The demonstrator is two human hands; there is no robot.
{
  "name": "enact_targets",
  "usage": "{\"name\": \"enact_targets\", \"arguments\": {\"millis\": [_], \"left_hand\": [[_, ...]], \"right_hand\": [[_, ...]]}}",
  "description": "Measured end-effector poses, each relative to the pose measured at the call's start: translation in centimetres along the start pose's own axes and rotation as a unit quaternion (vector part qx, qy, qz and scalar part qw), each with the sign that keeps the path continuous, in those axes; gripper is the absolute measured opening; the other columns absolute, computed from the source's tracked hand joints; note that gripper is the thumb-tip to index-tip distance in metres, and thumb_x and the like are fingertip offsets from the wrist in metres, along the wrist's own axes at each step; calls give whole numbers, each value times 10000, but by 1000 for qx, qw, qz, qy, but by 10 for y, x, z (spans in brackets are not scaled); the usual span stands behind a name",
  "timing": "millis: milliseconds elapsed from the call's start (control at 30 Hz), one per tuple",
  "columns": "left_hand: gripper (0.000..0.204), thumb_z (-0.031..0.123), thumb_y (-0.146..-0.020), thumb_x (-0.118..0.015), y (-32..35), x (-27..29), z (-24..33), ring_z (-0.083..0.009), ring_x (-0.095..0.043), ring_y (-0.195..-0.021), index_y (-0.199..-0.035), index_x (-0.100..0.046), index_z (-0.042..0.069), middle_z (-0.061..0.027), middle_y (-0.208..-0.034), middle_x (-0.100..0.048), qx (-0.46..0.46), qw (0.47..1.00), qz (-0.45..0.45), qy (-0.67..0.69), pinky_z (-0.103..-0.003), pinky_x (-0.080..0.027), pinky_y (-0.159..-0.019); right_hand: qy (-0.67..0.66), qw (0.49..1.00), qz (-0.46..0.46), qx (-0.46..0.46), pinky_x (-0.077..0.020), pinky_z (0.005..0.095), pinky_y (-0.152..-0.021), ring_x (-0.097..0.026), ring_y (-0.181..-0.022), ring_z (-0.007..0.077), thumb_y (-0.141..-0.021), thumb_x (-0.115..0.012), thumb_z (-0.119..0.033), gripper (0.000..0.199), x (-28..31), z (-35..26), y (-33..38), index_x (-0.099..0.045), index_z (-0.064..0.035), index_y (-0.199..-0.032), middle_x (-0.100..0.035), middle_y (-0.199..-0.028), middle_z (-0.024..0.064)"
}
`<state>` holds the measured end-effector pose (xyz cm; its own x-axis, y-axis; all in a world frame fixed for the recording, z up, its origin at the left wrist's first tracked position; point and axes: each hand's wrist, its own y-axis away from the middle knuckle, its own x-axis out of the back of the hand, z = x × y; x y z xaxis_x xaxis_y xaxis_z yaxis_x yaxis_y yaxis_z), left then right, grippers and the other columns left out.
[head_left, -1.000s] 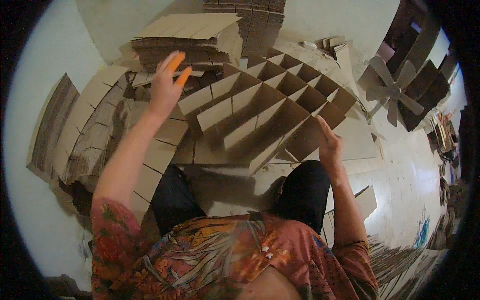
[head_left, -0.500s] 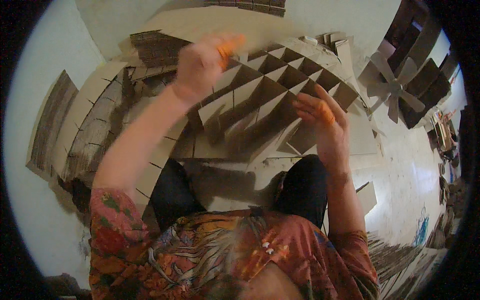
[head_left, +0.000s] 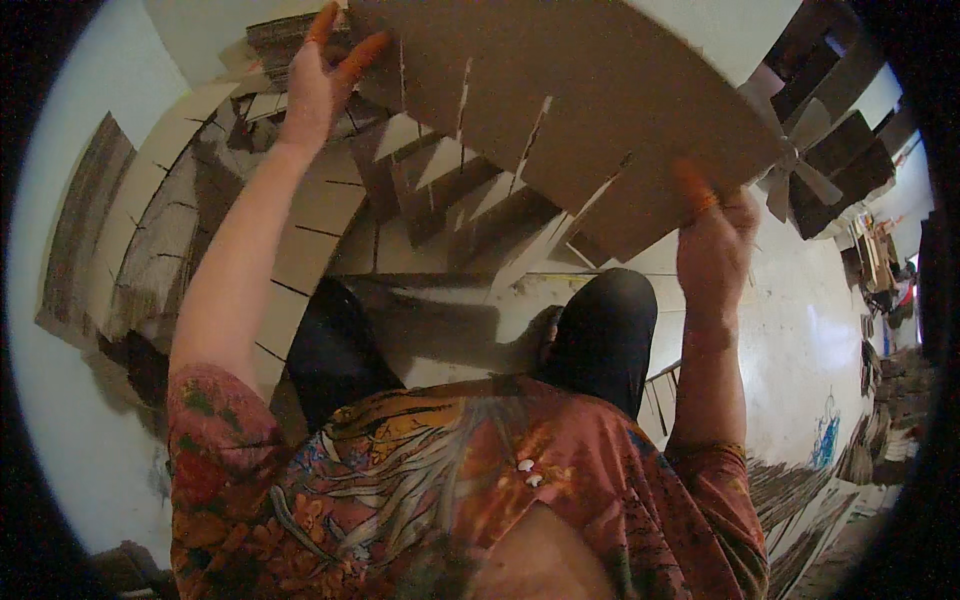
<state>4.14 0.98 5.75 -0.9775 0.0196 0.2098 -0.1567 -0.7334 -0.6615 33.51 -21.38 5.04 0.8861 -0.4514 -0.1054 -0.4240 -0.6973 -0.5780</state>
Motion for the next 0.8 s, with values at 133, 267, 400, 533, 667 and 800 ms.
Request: {"name": "enact_targets", "arguments": {"millis": [133,267,400,533,667,800], "left_hand": [[386,193,-828,-662,0,1,-25,-122,-565,-808,-1156,-557,19,-59,-965,-622,110,992,-52,-12,-251,-463,-734],[379,236,-830,-655,-6,13,-41,-121,-571,-802,-1118,-574,2,-68,-931,-632,135,982,-60,117,-254,-465,-731],[374,250,-830,-655,-1,15,-81,-123,-578,-796,-1085,-583,-14,-77,-931,-635,166,982,-63,69,-259,-465,-729],[350,245,-837,-644,10,5,-59,-124,-581,-798,-1068,-595,-13,-65,-937,-637,215,971,-38,95,-263,-460,-729],[302,226,-852,-612,20,23,-110,-150,-578,-857,-1051,-603,-1,-70,-982,-625,196,968,-144,55,-291,-462,-738],[255,153,-895,-492,50,5,-121,-178,-567,-904,-1093,-583,21,-82,-1050,-600,281,951,-74,104,-315,-465,-752]], "right_hand": [[74,997,-14,3,-468,263,-737,-570,-830,111,-835,-598,-13,128,-9,-14,7,-646,-21,-954,-646,-925,24],[112,993,-32,14,-469,247,-697,-569,-780,96,-818,-619,-10,131,-14,-23,3,-645,-18,-946,-652,-895,20],[162,984,-58,54,-472,247,-626,-571,-723,88,-822,-616,-20,117,-21,-17,-1,-650,-23,-934,-660,-846,6],[164,984,-71,-18,-450,271,-759,-569,-824,103,-825,-621,-72,166,-17,-22,0,-668,-31,-980,-666,-894,36],[158,976,-112,-101,-451,277,-767,-568,-843,112,-826,-625,-73,170,-18,4,-2,-653,-17,-985,-661,-917,40],[223,967,-112,-47,-479,286,-657,-579,-746,125,-837,-621,-65,110,-4,52,26,-635,14,-912,-661,-850,34]]}}
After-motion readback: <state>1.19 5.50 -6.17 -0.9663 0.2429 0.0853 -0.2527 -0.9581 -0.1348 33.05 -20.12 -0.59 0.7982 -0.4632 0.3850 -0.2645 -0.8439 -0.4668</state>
